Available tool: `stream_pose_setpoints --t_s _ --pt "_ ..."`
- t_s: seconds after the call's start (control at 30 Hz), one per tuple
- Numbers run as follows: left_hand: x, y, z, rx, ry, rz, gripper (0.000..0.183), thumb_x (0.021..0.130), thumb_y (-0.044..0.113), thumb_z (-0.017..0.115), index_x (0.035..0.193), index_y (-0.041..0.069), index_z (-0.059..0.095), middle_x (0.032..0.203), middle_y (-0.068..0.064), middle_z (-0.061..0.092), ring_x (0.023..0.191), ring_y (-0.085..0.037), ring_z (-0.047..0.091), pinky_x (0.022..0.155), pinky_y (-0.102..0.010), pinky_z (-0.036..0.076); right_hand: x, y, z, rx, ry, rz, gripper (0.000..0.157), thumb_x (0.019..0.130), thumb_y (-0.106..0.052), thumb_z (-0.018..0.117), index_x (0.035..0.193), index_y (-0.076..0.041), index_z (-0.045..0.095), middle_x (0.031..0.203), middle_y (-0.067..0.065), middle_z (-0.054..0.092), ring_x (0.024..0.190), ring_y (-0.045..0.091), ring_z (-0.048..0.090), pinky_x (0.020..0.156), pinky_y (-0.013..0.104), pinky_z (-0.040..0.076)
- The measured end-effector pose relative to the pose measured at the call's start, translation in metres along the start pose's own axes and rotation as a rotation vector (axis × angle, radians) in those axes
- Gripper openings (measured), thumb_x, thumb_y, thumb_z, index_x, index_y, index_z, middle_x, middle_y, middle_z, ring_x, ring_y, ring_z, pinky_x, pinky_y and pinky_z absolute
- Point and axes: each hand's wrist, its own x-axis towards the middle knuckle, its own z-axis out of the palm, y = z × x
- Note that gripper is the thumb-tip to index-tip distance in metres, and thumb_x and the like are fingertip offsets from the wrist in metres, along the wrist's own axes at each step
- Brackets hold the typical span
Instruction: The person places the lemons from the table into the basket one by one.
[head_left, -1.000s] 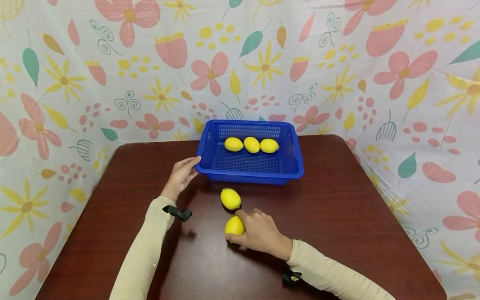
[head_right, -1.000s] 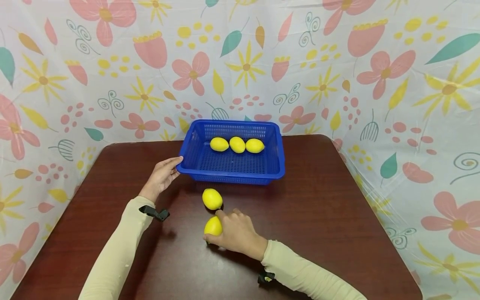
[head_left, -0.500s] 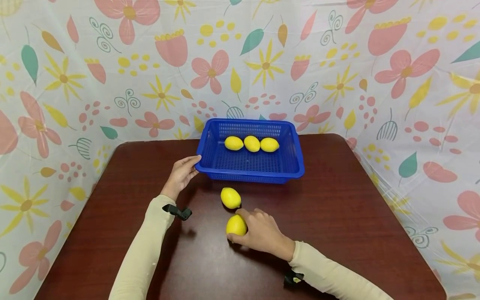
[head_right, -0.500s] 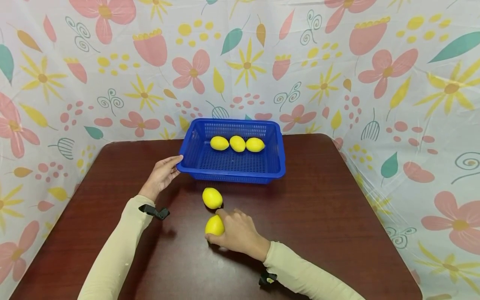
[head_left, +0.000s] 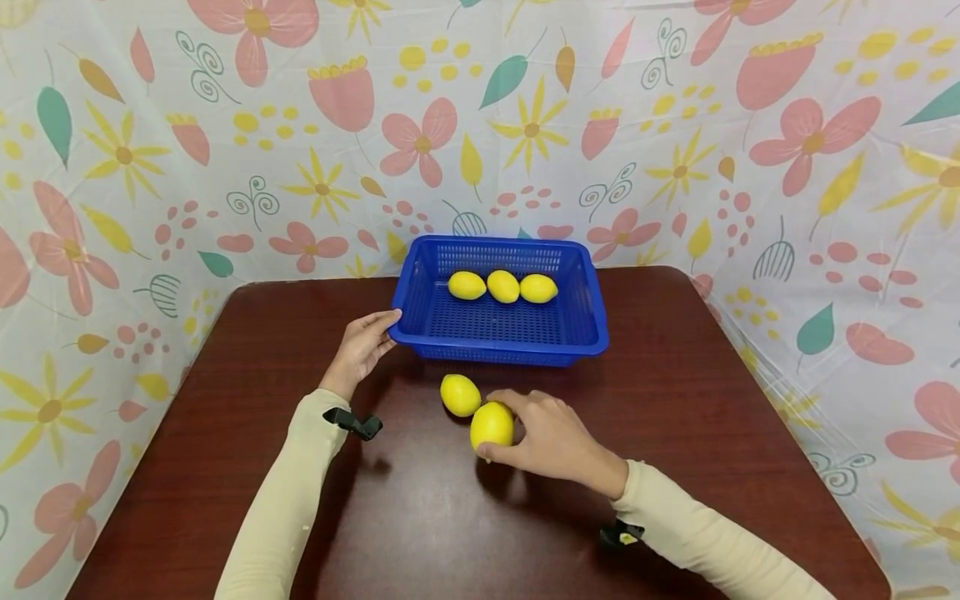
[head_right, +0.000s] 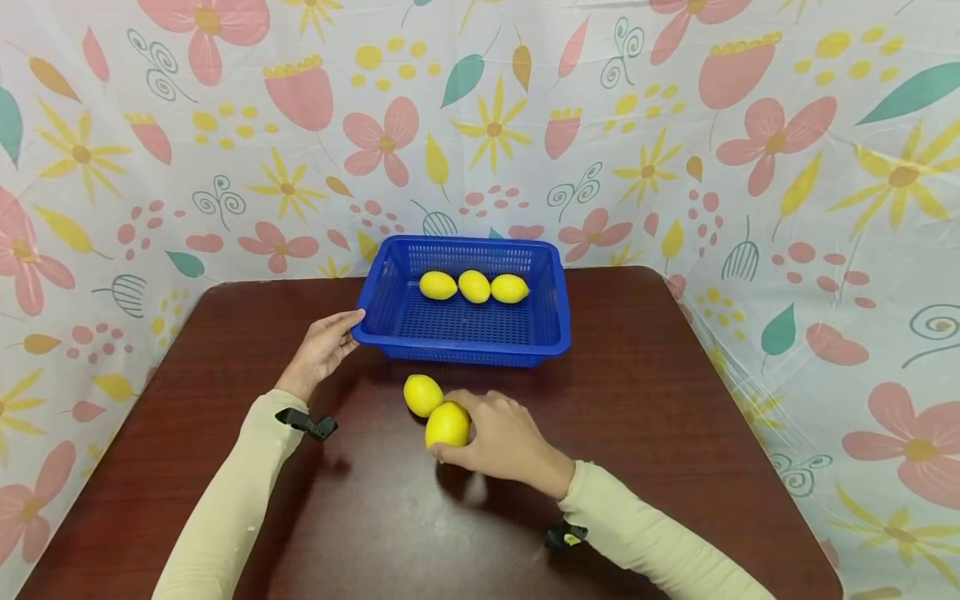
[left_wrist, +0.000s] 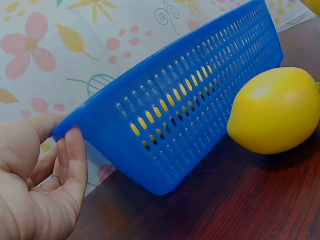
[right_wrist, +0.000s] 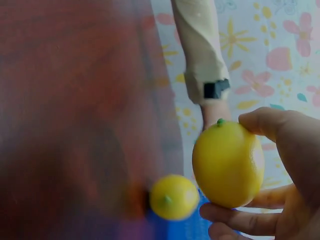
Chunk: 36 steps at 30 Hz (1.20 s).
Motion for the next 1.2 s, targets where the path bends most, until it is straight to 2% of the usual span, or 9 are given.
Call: stream_pose_setpoints --t_s 0.23,0.53,0.7,0.9,1.07,1.2 --pt "0.000 0.001 -0.002 -0.002 0.005 0.004 0.015 0.099 0.020 0.071 0.109 0.009 0.068 0.080 0.004 0.065 0.071 -0.007 0.059 0.073 -0.021 0.055 0.016 0.016 -0.042 -0.041 0.025 -0.042 0.070 0.082 -0.061 0.077 0.133 -0.014 0.065 0.109 -0.001 0.073 0.085 0.017 0.063 0.072 0.030 0.053" --pt "0.000 0.000 -0.003 -0.002 0.003 0.001 0.020 0.098 0.021 0.072 0.112 0.007 0.066 0.079 0.005 0.065 0.071 -0.007 0.059 0.073 -0.021 0.055 0.042 0.037 -0.086 -0.096 -0.009 0.002 0.072 0.083 -0.061 0.077 0.136 -0.015 0.062 0.096 0.000 0.071 0.080 0.018 0.060 0.067 0.032 0.051" --pt "0.001 -0.001 -0.003 -0.010 0.008 0.002 0.017 0.097 0.020 0.073 0.109 0.009 0.068 0.078 0.004 0.065 0.070 -0.007 0.058 0.072 -0.021 0.055 0.060 0.052 -0.100 -0.128 -0.037 0.023 0.073 0.084 -0.061 0.077 0.137 -0.014 0.061 0.090 0.002 0.069 0.078 0.019 0.059 0.067 0.034 0.051" --pt "0.001 -0.002 -0.003 -0.015 0.002 -0.002 0.014 0.097 0.021 0.073 0.105 0.010 0.068 0.078 0.005 0.065 0.070 -0.007 0.059 0.072 -0.021 0.055 0.082 0.070 -0.112 -0.149 -0.092 0.047 0.077 0.084 -0.061 0.076 0.141 -0.013 0.058 0.094 0.004 0.071 0.078 0.020 0.061 0.066 0.034 0.051" --pt "0.002 -0.002 -0.003 -0.015 0.004 0.006 0.011 0.097 0.020 0.073 0.103 0.011 0.069 0.078 0.004 0.065 0.069 -0.007 0.059 0.071 -0.021 0.055 0.105 0.085 -0.121 -0.177 -0.139 0.028 0.075 0.085 -0.060 0.075 0.142 -0.014 0.058 0.102 0.005 0.072 0.080 0.021 0.061 0.068 0.035 0.052" --pt "0.002 -0.001 -0.001 -0.013 0.000 -0.001 0.015 0.098 0.020 0.072 0.106 0.009 0.067 0.079 0.004 0.065 0.070 -0.007 0.059 0.071 -0.020 0.055 0.124 0.101 -0.124 -0.192 -0.200 -0.007 0.074 0.086 -0.058 0.076 0.143 -0.016 0.057 0.097 0.004 0.070 0.077 0.020 0.059 0.067 0.035 0.050"
